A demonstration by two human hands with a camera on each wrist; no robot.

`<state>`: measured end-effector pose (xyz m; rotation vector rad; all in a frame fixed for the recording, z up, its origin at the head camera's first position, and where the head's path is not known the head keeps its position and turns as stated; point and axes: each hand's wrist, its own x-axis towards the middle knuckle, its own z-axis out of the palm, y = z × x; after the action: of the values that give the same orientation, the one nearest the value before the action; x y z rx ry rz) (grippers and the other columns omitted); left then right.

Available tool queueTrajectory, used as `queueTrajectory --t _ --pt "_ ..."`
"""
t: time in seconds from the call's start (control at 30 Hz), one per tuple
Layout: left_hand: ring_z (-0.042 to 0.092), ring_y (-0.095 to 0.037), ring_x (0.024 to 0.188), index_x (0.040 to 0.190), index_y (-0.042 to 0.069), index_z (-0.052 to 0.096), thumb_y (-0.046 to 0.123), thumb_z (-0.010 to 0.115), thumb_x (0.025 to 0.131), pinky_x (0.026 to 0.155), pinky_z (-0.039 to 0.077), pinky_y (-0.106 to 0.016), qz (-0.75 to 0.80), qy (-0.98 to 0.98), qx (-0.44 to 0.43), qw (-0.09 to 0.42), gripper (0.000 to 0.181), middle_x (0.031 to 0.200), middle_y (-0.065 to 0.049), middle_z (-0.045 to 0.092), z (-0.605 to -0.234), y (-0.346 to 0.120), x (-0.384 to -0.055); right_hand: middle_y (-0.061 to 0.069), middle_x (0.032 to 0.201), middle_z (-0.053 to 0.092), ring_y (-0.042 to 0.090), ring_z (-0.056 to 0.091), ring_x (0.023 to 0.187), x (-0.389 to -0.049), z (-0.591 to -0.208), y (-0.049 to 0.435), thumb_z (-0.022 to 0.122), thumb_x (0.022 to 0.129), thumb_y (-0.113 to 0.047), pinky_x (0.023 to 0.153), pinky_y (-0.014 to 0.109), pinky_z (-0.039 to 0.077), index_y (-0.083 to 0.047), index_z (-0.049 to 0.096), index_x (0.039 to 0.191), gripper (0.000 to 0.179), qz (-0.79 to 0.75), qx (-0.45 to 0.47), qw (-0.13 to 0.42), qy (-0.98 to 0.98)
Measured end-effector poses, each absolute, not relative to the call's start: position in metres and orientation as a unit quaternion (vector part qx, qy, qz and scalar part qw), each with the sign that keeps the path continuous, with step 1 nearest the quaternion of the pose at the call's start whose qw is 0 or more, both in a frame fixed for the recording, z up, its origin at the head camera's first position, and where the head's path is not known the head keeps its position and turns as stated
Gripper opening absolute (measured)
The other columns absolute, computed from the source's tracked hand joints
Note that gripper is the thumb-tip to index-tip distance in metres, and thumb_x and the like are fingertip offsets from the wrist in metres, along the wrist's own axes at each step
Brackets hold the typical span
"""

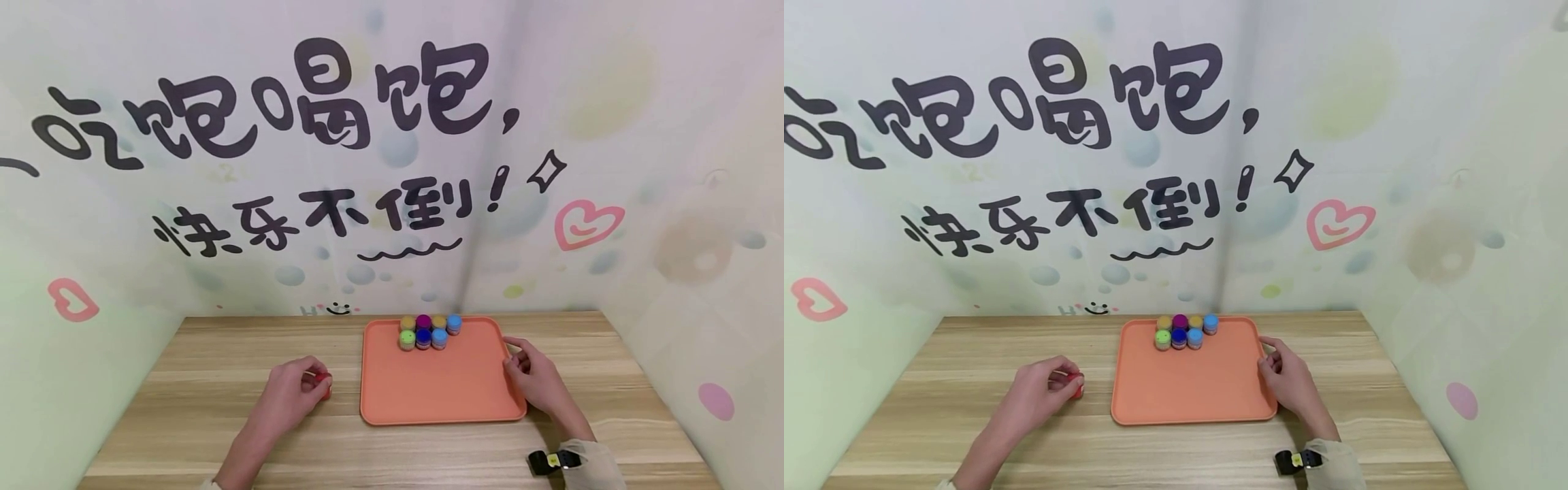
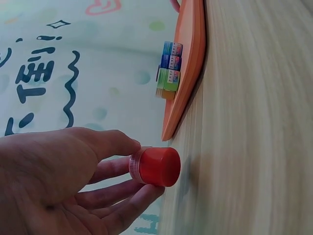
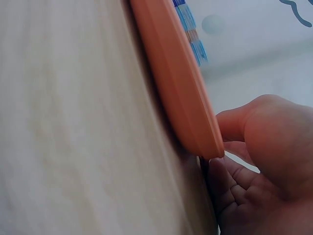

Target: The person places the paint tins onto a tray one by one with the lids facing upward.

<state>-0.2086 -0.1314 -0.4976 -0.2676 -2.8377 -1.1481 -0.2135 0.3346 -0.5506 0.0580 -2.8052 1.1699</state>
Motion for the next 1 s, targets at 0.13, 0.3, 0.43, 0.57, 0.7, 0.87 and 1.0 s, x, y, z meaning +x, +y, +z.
queueTrajectory --t 0.13,0.3,0.43,0.57,0.7,0.87,1.0 --pt "0.069 -0.005 0.072 0.083 0.020 0.070 0.012 0.079 0.084 0.065 0.056 -0.015 -0.380 -0.919 -0.095 0.036 0.012 0.083 0.006 0.070 -0.497 -0.129 -0.209 0.003 0.090 0.060 0.010 0.055 0.073 -0.212 -0.550 0.334 0.060 0.101 -0.018 0.064 0.023 0.047 -0.012 0.052 0.142 0.042 0.389 0.018 0.050 -0.920" --pt "0.069 -0.005 0.077 0.083 0.021 0.070 0.013 0.079 0.085 0.070 0.056 -0.014 -0.387 -0.915 -0.109 0.042 0.012 0.086 0.008 0.069 -0.494 -0.126 -0.210 0.003 0.089 0.060 0.010 0.055 0.073 -0.212 -0.551 0.334 0.060 0.101 -0.018 0.064 0.023 0.047 -0.011 0.052 0.142 0.042 0.393 0.019 0.052 -0.918" --pt "0.068 -0.005 0.079 0.084 0.021 0.071 0.013 0.079 0.084 0.073 0.058 -0.016 -0.380 -0.913 -0.132 0.062 0.011 0.086 0.010 0.069 -0.492 -0.122 -0.211 0.003 0.089 0.060 0.009 0.055 0.073 -0.212 -0.551 0.334 0.060 0.101 -0.018 0.064 0.023 0.047 -0.012 0.052 0.142 0.042 0.391 0.022 0.053 -0.918" --pt "0.067 -0.007 0.081 0.085 0.018 0.072 0.010 0.079 0.084 0.075 0.060 -0.020 -0.385 -0.904 -0.162 0.088 0.011 0.086 0.009 0.068 -0.494 -0.118 -0.213 0.003 0.089 0.059 0.010 0.055 0.073 -0.212 -0.551 0.334 0.060 0.101 -0.018 0.064 0.023 0.047 -0.012 0.052 0.142 0.042 0.390 0.018 0.053 -0.919" --pt "0.069 -0.007 0.083 0.087 0.017 0.072 0.009 0.078 0.084 0.075 0.061 -0.024 -0.388 -0.896 -0.183 0.113 0.010 0.090 0.006 0.069 -0.495 -0.113 -0.215 0.003 0.089 0.059 0.011 0.055 0.073 -0.212 -0.551 0.334 0.061 0.101 -0.018 0.064 0.023 0.046 -0.013 0.052 0.142 0.042 0.390 0.014 0.053 -0.919" --pt "0.069 -0.009 0.084 0.088 0.016 0.072 0.008 0.077 0.085 0.075 0.062 -0.026 -0.395 -0.887 -0.201 0.125 0.010 0.092 0.004 0.070 -0.494 -0.108 -0.216 0.002 0.090 0.060 0.010 0.055 0.073 -0.212 -0.551 0.335 0.060 0.101 -0.018 0.064 0.023 0.047 -0.013 0.052 0.143 0.042 0.386 0.015 0.050 -0.921" --pt "0.069 -0.010 0.084 0.088 0.015 0.072 0.006 0.077 0.085 0.076 0.062 -0.028 -0.402 -0.882 -0.213 0.124 0.011 0.093 0.003 0.069 -0.495 -0.103 -0.217 0.002 0.090 0.060 0.011 0.056 0.074 -0.212 -0.552 0.335 0.060 0.101 -0.018 0.064 0.023 0.047 -0.014 0.051 0.143 0.043 0.385 0.017 0.049 -0.921"
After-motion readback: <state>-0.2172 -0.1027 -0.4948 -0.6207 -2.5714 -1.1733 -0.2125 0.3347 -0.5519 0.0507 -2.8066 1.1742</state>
